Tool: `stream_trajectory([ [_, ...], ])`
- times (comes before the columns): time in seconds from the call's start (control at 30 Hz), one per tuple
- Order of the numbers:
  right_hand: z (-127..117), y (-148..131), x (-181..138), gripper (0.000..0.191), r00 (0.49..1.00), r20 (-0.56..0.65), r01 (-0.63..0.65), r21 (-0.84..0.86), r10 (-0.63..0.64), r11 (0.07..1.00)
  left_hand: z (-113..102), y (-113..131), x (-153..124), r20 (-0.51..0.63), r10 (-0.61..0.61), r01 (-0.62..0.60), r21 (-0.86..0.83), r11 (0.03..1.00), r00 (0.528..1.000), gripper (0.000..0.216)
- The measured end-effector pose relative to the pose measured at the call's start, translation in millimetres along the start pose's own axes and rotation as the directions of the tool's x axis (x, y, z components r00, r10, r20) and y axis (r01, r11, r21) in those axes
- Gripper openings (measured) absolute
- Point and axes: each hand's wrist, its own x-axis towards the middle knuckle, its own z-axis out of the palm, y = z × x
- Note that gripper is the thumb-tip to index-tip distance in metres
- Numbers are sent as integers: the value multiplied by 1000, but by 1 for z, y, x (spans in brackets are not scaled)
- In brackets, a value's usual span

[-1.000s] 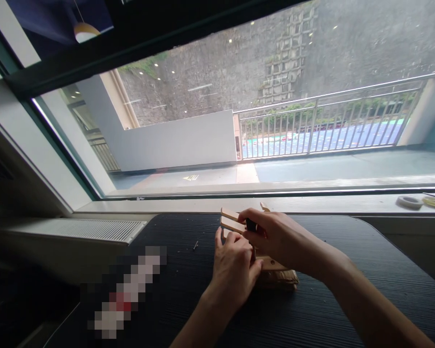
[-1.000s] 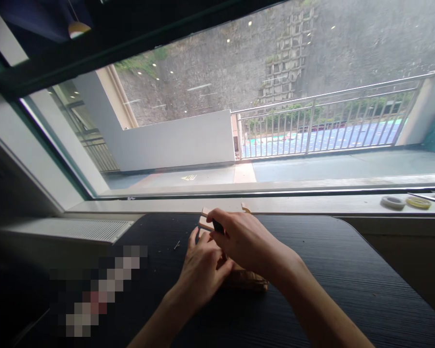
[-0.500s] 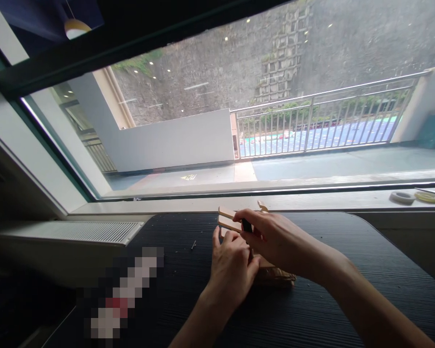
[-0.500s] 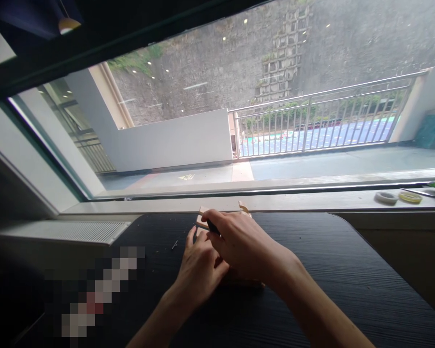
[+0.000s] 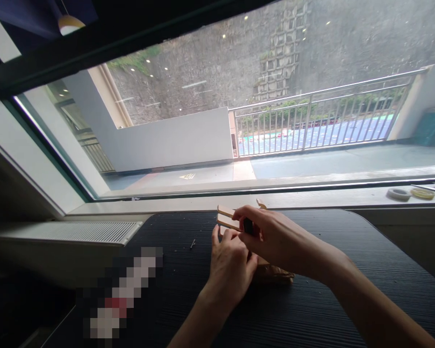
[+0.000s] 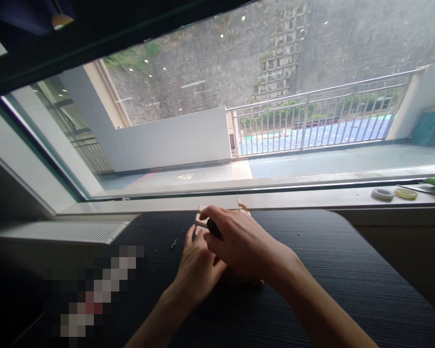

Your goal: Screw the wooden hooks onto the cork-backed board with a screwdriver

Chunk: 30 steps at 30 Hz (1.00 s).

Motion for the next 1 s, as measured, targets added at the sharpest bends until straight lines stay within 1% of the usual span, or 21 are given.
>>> stream_trajectory([
  [0.07, -2, -3, 1, 19, 1000, 29, 10, 16, -10, 1000, 0, 0, 0, 0, 4, -4, 4, 1000, 1000, 22],
  [0.13, 0, -3, 3, 14, 999, 35, 5, -9, -4, 1000, 1, 0, 0, -1, 9, -9, 5, 1000, 1000, 21],
  [0.23, 8, 2, 7, 7, 1000, -7, -31, -101, 30, 994, 1, -1, 0, -3, 13, -13, 7, 1000, 1000, 14],
  [0.3, 13, 7, 9, 11, 997, -49, -70, -156, 63, 985, 1, -1, 0, 0, 11, -11, 8, 1000, 1000, 7],
  [0.37, 16, 10, 9, 14, 992, -76, -110, -191, 97, 976, 1, -1, 0, 2, 7, -7, 5, 1000, 1000, 5],
  [0.43, 16, 10, 8, 16, 991, -82, -120, -200, 106, 972, 1, -1, 0, 3, 6, -6, 3, 1000, 1000, 5],
  [0.5, 12, 8, 5, 18, 994, -72, -99, -182, 88, 978, 1, -1, 0, 1, 4, -4, -1, 1000, 1000, 11],
  [0.6, 4, 4, 1, 23, 998, -49, -44, -99, 39, 994, 2, -1, 0, -1, 1, -1, -15, 1000, 1000, 21],
  [0.67, 0, 2, 0, 22, 999, -32, -9, -46, 7, 999, 2, -1, 0, 7, 7, -7, -20, 1000, 1000, 18],
  [0.73, -1, 2, 0, 17, 1000, -9, 10, -30, -11, 1000, 2, -1, -1, 13, 11, -11, -23, 1000, 1000, 12],
  [0.83, 0, 5, 3, 10, 1000, -1, -29, -84, 29, 996, 1, -1, -1, 11, 3, -3, -22, 1000, 1000, 4],
  [0.93, 4, 10, 6, 10, 996, -38, -85, -160, 80, 983, 0, 0, 0, 14, -9, 10, -10, 1000, 1000, 11],
  [1.0, 6, 12, 7, 12, 995, -58, -97, -194, 87, 976, 0, 0, 0, 9, -14, 14, -1, 1000, 1000, 11],
])
